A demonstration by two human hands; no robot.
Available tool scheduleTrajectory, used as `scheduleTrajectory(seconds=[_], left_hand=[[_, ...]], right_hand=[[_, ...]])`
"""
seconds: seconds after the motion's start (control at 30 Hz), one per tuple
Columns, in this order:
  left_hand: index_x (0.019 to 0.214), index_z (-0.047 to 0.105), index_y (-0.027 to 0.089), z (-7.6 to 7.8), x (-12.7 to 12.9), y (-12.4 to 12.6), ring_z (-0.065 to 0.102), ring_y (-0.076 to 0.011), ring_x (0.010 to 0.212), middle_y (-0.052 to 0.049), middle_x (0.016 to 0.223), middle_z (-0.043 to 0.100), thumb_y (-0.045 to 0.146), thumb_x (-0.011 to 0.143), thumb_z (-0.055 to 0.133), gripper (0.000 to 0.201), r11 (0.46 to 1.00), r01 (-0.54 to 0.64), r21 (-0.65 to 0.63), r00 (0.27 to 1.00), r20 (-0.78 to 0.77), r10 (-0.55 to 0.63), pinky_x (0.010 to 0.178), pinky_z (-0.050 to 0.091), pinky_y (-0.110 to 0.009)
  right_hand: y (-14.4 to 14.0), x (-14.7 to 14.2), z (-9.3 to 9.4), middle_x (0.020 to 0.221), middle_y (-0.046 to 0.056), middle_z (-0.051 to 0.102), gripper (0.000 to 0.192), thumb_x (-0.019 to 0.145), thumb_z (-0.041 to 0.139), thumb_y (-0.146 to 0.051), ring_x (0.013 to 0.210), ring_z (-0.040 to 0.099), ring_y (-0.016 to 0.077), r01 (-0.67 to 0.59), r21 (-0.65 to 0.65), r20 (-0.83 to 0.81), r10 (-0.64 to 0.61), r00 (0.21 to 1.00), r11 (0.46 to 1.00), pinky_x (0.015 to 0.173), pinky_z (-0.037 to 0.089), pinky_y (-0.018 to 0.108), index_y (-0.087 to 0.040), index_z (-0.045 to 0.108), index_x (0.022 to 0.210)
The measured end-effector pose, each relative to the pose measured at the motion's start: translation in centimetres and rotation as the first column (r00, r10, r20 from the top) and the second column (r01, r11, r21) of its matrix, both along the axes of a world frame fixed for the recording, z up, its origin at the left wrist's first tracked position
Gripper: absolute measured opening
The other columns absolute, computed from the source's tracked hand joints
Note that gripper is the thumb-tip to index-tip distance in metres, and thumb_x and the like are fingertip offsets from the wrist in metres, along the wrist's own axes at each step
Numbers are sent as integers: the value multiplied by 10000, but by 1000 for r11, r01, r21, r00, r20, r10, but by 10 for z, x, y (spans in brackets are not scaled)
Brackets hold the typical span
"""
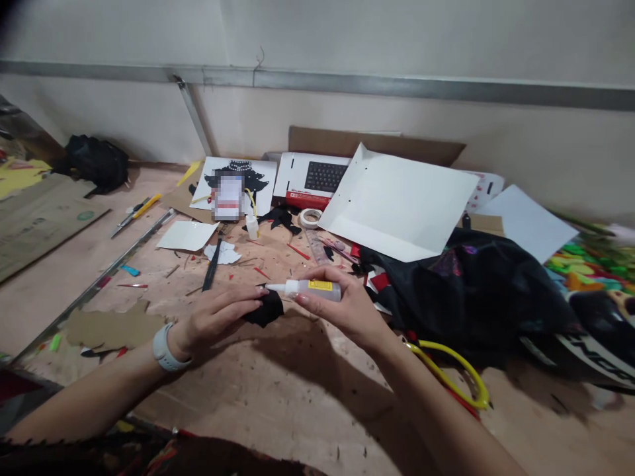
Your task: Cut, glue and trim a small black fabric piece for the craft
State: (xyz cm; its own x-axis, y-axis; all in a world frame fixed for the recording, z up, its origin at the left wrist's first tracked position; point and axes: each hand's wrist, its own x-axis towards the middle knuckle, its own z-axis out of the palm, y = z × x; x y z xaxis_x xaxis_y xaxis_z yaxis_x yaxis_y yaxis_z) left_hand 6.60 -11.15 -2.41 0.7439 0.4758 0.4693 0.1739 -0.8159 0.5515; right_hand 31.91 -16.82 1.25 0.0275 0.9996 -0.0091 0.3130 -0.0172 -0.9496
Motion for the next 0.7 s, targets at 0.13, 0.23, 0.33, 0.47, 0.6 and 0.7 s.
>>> scheduleTrajectory(seconds=[0.13,0.23,0.33,0.47,0.6,0.7], left_hand=[[1130,614,155,-11,2,5,651,-239,1094,-182,1160,686,89,871,567,272,962,-10,274,984,173,-39,898,556,-385],[1234,512,154,-16,3,8,631,-224,1128,-195,1185,664,74,879,549,366,946,-22,323,977,209,-48,897,560,-376],[1310,441,164,-18,3,8,613,-216,1160,-194,1199,651,48,864,556,475,946,-44,321,977,211,-26,928,548,-374],[1344,415,165,-19,3,7,609,-216,1167,-186,1189,655,38,871,528,503,937,-53,344,982,188,-14,943,542,-381],[1343,409,166,-17,4,7,617,-221,1153,-188,1182,654,49,871,538,503,934,-32,356,982,183,-36,912,560,-376],[1347,399,164,-17,4,7,629,-224,1127,-192,1173,658,53,869,545,511,930,-20,368,985,166,-44,883,569,-371]], right_hand=[[-3,-3,2,824,31,638,330,714,755,-471,616,529,132,-57,14,71,56,996,998,514,384,240,-200,695,893],[-6,-5,2,851,35,649,310,717,761,-443,640,547,137,-57,72,126,48,991,996,528,404,235,-201,691,898],[-9,-6,3,839,39,652,307,708,774,-433,594,536,126,-45,107,124,31,992,993,490,398,228,-199,683,885],[-13,-11,4,853,47,668,290,686,800,-393,592,558,128,-20,192,97,1,995,981,491,422,228,-199,681,866],[-16,-17,7,821,37,673,264,693,793,-365,539,531,107,28,251,42,-40,998,968,453,399,216,-193,689,865],[-16,-17,11,687,4,644,234,713,773,-355,476,482,91,60,238,25,-67,997,969,410,351,206,-185,684,847]])
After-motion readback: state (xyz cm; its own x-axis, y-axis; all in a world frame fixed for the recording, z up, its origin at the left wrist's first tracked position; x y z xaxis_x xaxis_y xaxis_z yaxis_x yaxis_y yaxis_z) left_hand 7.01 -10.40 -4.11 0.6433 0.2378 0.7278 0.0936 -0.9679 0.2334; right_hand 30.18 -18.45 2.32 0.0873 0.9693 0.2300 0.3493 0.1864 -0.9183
